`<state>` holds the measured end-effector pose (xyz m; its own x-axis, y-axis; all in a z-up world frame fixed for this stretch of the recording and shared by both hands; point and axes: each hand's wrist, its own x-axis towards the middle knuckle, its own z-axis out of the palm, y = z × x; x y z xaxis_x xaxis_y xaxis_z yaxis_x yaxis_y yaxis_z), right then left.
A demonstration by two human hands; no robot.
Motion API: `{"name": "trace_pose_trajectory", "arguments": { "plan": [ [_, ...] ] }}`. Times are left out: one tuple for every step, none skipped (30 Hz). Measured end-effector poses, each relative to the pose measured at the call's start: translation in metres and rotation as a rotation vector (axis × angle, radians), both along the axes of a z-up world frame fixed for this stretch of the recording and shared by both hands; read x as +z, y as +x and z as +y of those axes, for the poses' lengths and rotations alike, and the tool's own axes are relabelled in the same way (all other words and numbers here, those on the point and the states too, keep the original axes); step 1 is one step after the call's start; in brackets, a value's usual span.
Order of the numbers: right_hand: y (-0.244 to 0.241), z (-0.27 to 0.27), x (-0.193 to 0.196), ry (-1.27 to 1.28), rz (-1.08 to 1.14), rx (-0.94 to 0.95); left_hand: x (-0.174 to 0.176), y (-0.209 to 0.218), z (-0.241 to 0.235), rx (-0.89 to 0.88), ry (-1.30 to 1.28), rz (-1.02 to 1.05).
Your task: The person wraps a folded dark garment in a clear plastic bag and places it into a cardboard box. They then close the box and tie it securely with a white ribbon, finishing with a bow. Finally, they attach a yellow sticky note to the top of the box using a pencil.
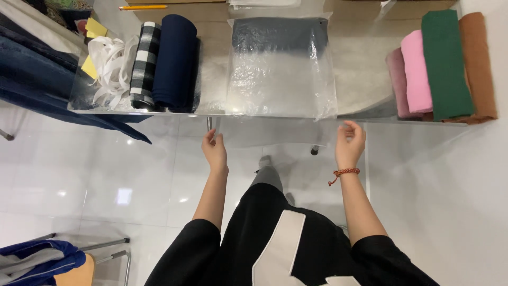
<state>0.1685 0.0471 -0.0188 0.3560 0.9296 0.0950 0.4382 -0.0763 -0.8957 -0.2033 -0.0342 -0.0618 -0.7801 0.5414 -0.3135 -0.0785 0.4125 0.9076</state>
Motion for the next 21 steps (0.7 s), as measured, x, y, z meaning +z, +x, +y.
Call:
{"name": "trace_pose_trajectory", "arguments": {
  "plan": [
    [-0.008, 0.012, 0.006, 0.002, 0.0, 0.002, 0.012, 0.003, 0.014, 0.002, 0.002, 0.0],
    [-0.016, 0.023, 0.014, 0.072, -0.054, 0.042, 0.025, 0.006, 0.026, -0.053, 0.08, 0.155],
    [-0.024, 0.033, 0.022, 0.142, -0.107, 0.083, 0.038, 0.008, 0.038, -0.109, 0.157, 0.31],
    [-0.032, 0.042, 0.03, 0.143, -0.11, 0.082, 0.054, 0.014, 0.051, -0.109, 0.158, 0.307],
    [-0.041, 0.051, 0.039, 0.109, -0.111, 0.147, 0.07, 0.019, 0.065, -0.178, 0.2, 0.342],
    [-0.05, 0.062, 0.049, 0.077, -0.114, 0.209, 0.087, 0.024, 0.081, -0.249, 0.244, 0.376],
    [-0.054, 0.077, 0.051, 0.08, -0.117, 0.207, 0.097, 0.027, 0.1, -0.25, 0.247, 0.373],
    [-0.059, 0.092, 0.053, 0.126, -0.17, 0.281, 0.107, 0.03, 0.118, -0.316, 0.283, 0.404],
    [-0.063, 0.107, 0.056, 0.172, -0.223, 0.355, 0.118, 0.033, 0.137, -0.382, 0.319, 0.433],
    [-0.072, 0.117, 0.068, 0.171, -0.225, 0.349, 0.111, 0.033, 0.158, -0.388, 0.321, 0.431],
    [-0.08, 0.128, 0.08, 0.141, -0.228, 0.396, 0.104, 0.033, 0.179, -0.448, 0.36, 0.495],
    [-0.089, 0.138, 0.093, 0.106, -0.231, 0.444, 0.097, 0.033, 0.199, -0.51, 0.397, 0.556],
    [-0.095, 0.155, 0.091, 0.099, -0.234, 0.437, 0.1, 0.033, 0.213, -0.517, 0.395, 0.55],
    [-0.1, 0.173, 0.089, 0.05, -0.305, 0.489, 0.102, 0.035, 0.229, -0.607, 0.32, 0.589],
    [-0.104, 0.191, 0.086, 0.001, -0.375, 0.54, 0.104, 0.036, 0.244, -0.696, 0.244, 0.627],
    [-0.111, 0.204, 0.087, -0.004, -0.377, 0.535, 0.103, 0.036, 0.256, -0.702, 0.245, 0.623],
    [-0.119, 0.216, 0.088, -0.019, -0.446, 0.574, 0.101, 0.036, 0.268, -0.774, 0.182, 0.696],
    [-0.126, 0.225, 0.088, -0.038, -0.513, 0.616, 0.098, 0.035, 0.277, -0.846, 0.114, 0.768],
    [-0.134, 0.233, 0.087, -0.046, -0.512, 0.615, 0.095, 0.034, 0.285, -0.853, 0.109, 0.764],
    [-0.143, 0.239, 0.087, -0.065, -0.556, 0.645, 0.092, 0.032, 0.291, -0.918, 0.029, 0.788],
    [-0.151, 0.244, 0.086, -0.084, -0.599, 0.676, 0.089, 0.031, 0.295, -0.982, -0.051, 0.812]
  ]
}}
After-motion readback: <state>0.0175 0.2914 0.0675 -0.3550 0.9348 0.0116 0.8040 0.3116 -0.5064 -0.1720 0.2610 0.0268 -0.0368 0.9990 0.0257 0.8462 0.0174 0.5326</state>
